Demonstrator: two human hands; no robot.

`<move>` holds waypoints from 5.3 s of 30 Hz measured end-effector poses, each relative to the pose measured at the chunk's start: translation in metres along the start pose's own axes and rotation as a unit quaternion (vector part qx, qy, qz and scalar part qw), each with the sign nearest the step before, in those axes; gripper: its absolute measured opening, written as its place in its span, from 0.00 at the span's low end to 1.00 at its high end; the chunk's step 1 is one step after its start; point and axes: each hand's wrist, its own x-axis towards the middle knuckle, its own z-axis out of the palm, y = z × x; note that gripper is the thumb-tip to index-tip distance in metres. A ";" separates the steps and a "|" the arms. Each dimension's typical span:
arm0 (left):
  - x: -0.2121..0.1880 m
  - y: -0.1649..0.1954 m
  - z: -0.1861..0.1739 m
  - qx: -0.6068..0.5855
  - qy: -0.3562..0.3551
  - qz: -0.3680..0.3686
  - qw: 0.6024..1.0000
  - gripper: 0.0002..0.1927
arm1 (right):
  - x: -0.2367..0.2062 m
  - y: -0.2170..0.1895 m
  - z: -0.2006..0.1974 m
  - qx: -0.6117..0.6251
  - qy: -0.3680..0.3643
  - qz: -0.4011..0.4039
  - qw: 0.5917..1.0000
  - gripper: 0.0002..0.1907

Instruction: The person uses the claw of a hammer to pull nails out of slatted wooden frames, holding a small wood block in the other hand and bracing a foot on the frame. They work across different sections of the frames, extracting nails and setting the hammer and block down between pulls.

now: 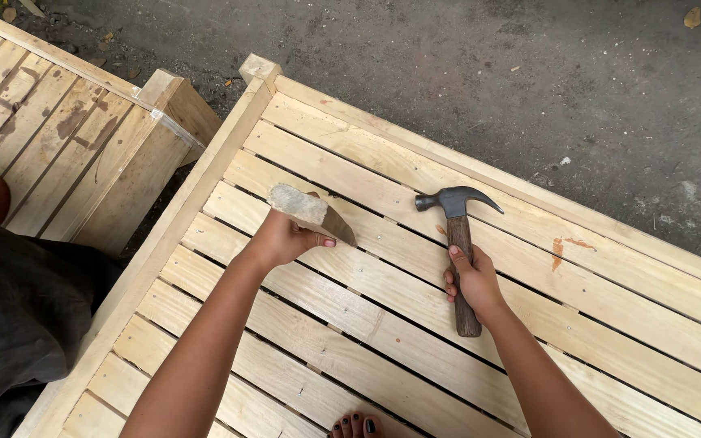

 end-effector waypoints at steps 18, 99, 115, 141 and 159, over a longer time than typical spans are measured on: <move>0.001 0.009 0.014 0.017 -0.020 -0.009 1.000 0.24 | -0.135 -0.162 0.019 -0.476 -0.084 -0.289 0.826 0.17; -0.063 -0.004 0.009 -0.011 -0.037 0.036 0.999 0.26 | -0.160 -0.132 0.041 -0.465 -0.137 -0.302 0.821 0.14; -0.063 -0.008 0.010 -0.041 -0.037 0.056 0.997 0.20 | -0.145 -0.138 0.008 -0.476 -0.063 -0.265 0.836 0.17; -0.062 -0.024 0.013 -0.039 -0.021 0.082 0.996 0.26 | -0.077 -0.013 0.027 -0.188 -0.214 -0.452 0.845 0.16; -0.079 -0.034 0.018 -0.036 0.040 0.014 0.998 0.25 | -0.015 -0.057 0.014 -0.695 -0.155 -0.172 0.681 0.22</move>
